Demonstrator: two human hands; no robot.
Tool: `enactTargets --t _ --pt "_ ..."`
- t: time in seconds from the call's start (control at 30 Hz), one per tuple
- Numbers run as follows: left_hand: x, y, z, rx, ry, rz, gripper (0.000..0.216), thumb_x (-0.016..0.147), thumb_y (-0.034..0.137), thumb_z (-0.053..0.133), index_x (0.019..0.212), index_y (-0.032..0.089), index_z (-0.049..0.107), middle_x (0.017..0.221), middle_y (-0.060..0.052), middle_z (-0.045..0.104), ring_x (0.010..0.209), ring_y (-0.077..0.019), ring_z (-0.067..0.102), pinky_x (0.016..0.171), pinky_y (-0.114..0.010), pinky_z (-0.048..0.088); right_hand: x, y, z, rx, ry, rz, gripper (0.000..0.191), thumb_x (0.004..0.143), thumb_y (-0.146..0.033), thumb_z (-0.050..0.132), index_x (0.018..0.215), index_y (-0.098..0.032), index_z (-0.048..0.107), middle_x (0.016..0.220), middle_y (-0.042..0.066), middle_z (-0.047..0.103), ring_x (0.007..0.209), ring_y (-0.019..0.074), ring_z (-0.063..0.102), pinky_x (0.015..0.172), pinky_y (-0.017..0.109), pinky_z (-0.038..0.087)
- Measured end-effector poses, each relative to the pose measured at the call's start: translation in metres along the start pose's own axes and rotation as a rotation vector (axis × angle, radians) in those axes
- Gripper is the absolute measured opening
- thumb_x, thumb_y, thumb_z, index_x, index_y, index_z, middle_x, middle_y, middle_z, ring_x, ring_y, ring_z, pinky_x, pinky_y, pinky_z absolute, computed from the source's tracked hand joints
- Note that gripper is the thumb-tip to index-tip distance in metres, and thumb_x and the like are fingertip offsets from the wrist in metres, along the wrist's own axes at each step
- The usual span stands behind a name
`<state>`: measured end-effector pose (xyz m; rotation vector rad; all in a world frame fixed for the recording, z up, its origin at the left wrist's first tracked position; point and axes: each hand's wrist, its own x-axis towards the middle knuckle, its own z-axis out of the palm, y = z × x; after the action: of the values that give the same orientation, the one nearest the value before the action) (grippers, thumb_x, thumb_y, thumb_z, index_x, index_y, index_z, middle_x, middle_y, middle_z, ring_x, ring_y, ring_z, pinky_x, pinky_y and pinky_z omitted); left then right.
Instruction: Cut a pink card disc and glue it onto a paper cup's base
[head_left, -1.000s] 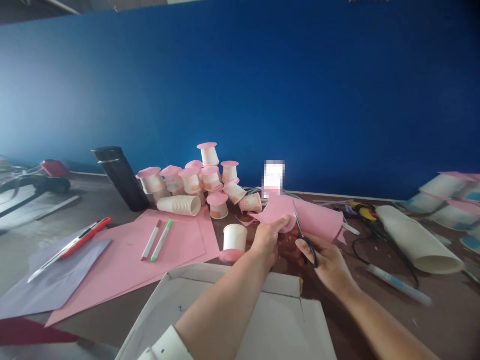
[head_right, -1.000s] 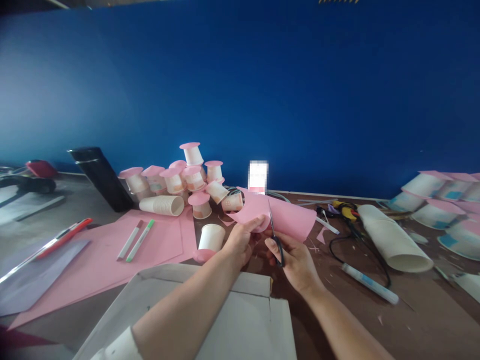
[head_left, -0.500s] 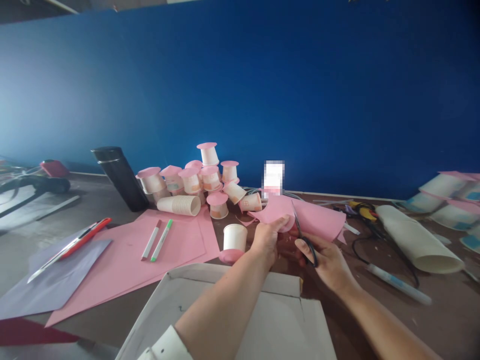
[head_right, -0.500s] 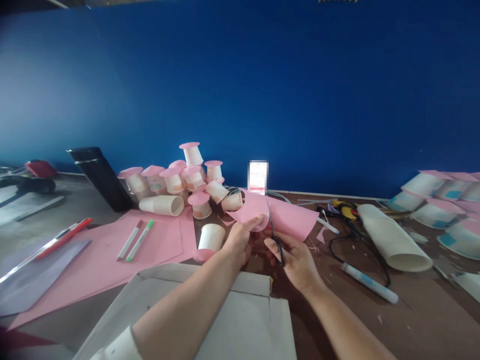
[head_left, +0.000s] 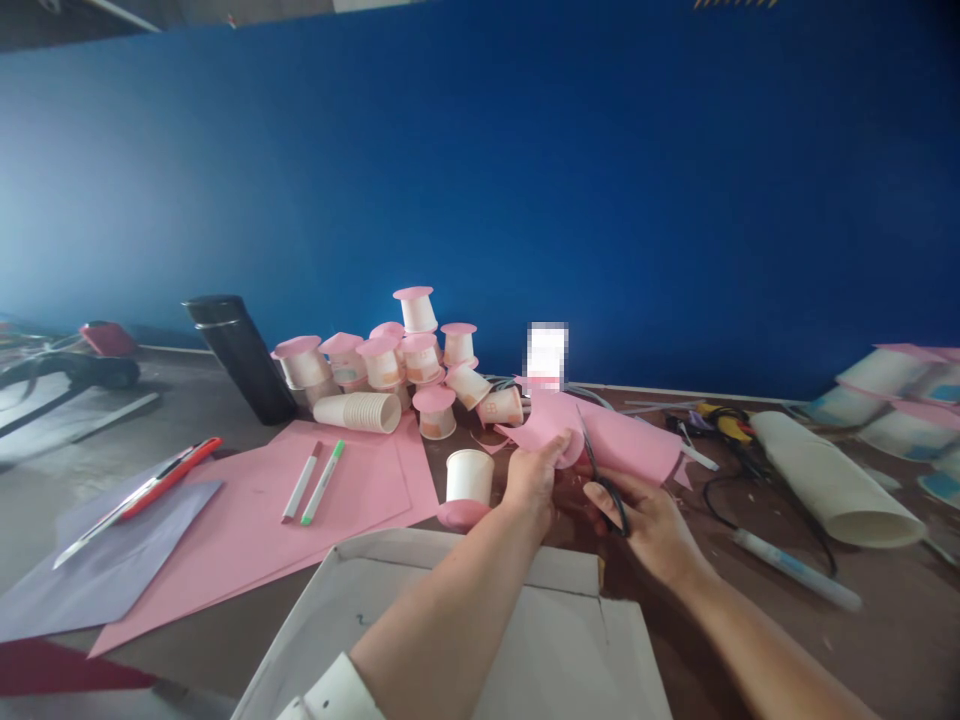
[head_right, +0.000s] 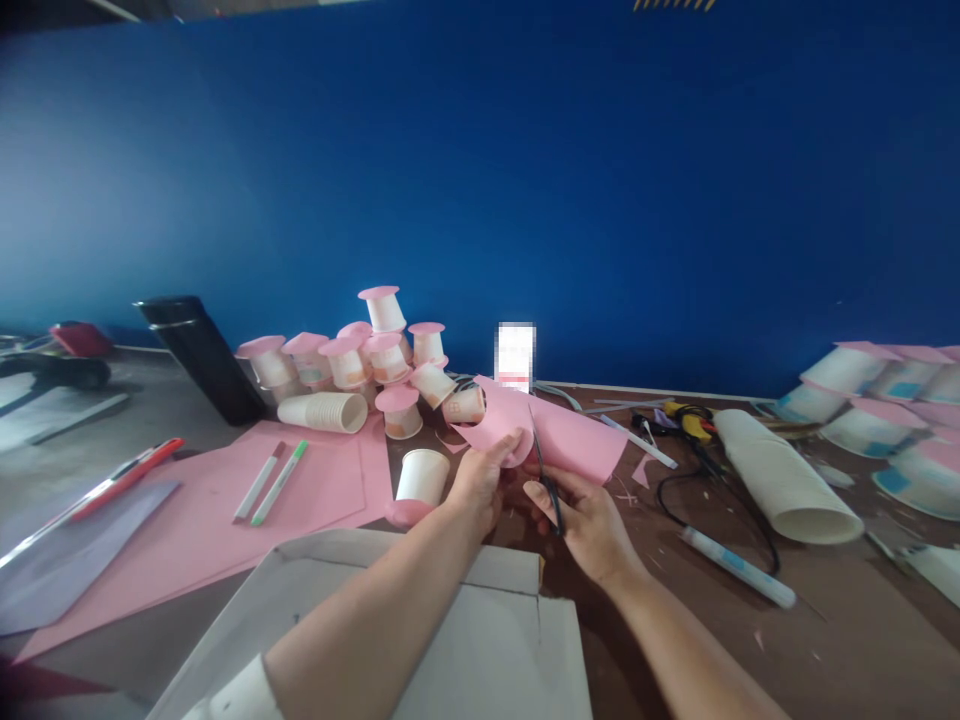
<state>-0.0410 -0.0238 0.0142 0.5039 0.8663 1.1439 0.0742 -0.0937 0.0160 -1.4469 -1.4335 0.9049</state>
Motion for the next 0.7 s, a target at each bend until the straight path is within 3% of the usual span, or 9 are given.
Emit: enactTargets --t 0.33,0.5,0.7 --pt "-0.0046 0.0076 0.0001 0.118 -0.016 0.004 0.035 0.067 0.031 0.078 0.092 0.009 0.068 0.065 -0.008 0.067 0.044 -0.0159 0.055 0.041 -0.028 0.042 0.0001 -0.0054 -0.0062 -0.038 -0.014 0.033 0.041 0.080 -0.057 0.061 0.067 -0.019 0.063 0.058 0.000 0.060 0.053 0.0135 0.055 0.052 0.023 0.043" --pt "-0.0005 0.0068 -0.0024 0.114 -0.018 0.011 0.033 0.064 0.032 0.081 0.084 0.009 0.068 0.062 -0.007 0.066 0.043 -0.0149 0.055 0.040 -0.025 0.039 -0.0001 -0.0071 -0.0072 -0.025 -0.015 0.032 0.043 0.079 -0.059 0.062 0.065 -0.019 0.063 0.058 0.000 0.061 0.052 0.0133 0.055 0.051 0.023 0.043" --pt "-0.0015 0.0092 -0.0024 0.082 -0.038 0.013 0.039 0.063 0.030 0.081 0.092 0.007 0.068 0.071 -0.011 0.070 0.051 -0.0207 0.063 0.043 -0.029 0.046 -0.0003 -0.0084 -0.0077 -0.033 -0.017 0.019 0.046 0.079 -0.060 0.062 0.061 -0.019 0.061 0.054 -0.001 0.059 0.050 0.0127 0.054 0.050 0.023 0.042"
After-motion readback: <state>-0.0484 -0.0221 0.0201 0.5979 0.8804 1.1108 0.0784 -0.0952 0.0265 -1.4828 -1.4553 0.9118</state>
